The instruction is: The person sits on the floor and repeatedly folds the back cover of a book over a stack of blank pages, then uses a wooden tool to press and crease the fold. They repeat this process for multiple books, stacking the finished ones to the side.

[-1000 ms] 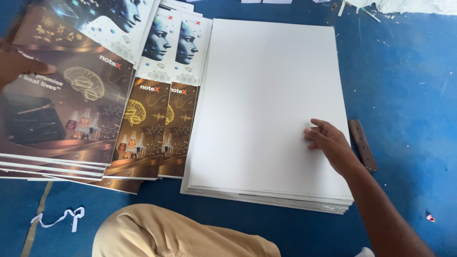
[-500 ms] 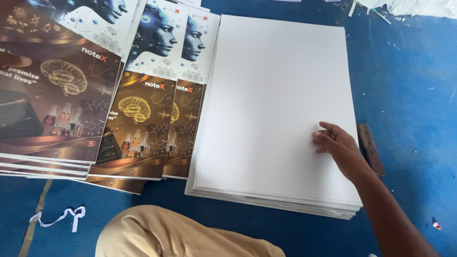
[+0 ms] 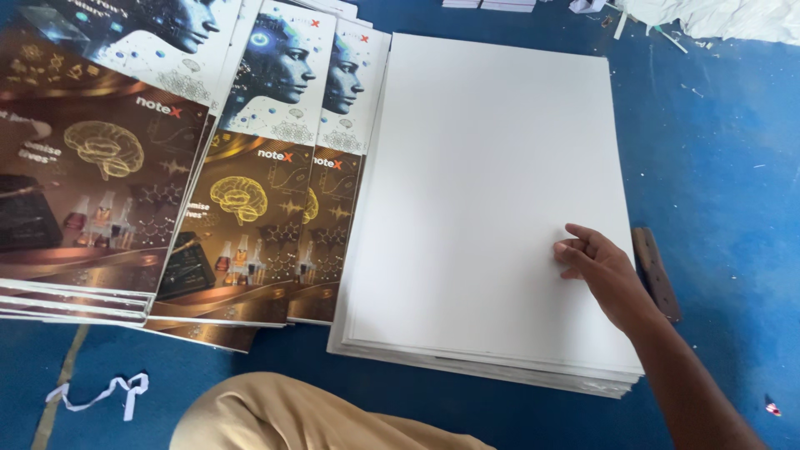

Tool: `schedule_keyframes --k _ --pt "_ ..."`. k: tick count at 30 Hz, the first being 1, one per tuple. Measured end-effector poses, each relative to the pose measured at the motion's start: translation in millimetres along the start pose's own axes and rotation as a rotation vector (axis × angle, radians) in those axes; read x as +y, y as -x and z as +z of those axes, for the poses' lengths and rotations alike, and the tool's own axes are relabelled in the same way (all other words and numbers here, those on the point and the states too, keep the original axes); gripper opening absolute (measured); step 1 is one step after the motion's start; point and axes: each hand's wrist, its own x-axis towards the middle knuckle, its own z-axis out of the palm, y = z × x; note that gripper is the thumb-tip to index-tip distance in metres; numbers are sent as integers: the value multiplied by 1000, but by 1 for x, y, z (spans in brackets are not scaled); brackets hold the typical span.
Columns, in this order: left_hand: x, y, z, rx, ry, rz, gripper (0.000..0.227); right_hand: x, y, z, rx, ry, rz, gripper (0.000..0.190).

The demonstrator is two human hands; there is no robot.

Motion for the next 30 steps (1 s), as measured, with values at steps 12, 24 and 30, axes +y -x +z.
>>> schedule_keyframes --k 12,24,30 --pt "-15 10 20 0 -68 -52 66 7 -5 2 9 21 -30 69" --pt "56 28 24 72 -45 65 77 4 -2 3 19 43 -28 70" --pt "79 36 25 -77 1 12 128 3 -2 3 11 57 -30 69"
